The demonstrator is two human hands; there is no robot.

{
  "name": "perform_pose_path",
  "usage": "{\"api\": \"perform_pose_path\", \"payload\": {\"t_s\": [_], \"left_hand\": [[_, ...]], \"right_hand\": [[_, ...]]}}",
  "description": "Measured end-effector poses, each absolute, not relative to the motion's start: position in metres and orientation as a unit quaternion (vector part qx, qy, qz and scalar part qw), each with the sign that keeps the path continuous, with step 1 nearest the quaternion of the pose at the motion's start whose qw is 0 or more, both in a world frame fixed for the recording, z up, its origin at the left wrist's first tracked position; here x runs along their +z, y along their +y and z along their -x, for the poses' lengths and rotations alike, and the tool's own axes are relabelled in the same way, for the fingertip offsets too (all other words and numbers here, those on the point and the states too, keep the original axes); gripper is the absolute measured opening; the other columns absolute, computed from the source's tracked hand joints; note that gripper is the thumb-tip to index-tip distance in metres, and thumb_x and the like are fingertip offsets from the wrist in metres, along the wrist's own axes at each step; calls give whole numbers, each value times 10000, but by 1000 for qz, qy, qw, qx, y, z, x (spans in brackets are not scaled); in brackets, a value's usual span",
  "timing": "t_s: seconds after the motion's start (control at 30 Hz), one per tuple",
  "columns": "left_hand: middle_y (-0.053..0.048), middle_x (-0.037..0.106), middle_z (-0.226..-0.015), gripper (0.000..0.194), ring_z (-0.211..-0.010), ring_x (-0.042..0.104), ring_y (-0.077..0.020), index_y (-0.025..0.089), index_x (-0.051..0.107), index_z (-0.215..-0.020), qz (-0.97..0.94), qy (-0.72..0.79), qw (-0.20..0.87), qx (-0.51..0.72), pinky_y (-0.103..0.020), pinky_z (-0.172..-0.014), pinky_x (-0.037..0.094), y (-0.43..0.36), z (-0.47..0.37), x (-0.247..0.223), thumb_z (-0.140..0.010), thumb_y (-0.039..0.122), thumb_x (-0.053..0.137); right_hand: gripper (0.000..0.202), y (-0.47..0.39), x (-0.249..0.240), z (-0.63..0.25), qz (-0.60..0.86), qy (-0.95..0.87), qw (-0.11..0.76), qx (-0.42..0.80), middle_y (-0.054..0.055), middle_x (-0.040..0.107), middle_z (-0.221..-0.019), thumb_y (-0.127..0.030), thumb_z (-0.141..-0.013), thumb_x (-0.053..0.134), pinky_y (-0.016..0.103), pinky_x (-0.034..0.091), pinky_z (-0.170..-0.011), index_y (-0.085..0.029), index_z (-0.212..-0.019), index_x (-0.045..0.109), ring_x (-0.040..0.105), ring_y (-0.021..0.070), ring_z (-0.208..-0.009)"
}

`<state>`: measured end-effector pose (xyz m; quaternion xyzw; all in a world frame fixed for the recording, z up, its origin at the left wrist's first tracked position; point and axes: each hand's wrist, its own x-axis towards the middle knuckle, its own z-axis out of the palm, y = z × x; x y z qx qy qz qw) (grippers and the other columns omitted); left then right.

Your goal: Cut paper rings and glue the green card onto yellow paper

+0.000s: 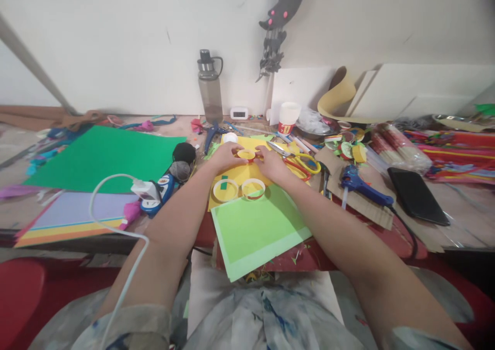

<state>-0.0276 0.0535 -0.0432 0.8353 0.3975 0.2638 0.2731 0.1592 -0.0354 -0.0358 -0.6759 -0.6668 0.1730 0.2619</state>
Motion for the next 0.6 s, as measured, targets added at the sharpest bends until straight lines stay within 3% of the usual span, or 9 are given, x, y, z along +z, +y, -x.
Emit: {"api": "perform_pose_path", "payload": {"t_s": [0.4,0.6], "left_hand": [[-82,751,-1176,569,-1030,699,-228,167,752,-1143,-835,394,280,261,-324,-916,549,56,28,-47,-666,468,831],[-64,763,-1107,471,-1008,690,-232,178,780,-1053,-846,387,267,252,-315,-869,550,52,28,-42,-691,476,817]], "right_hand": [[404,-37,-36,-156,686,-674,234,141,149,698,-1370,-186,-992,573,381,478,-1057,-136,-1393,580,620,280,-1280],[379,-38,-36,-154,690,-672,232,133,142,705,-1355,-189,-990,588,371,483,-1047,-157,-1367,600,628,275,-1270]]}}
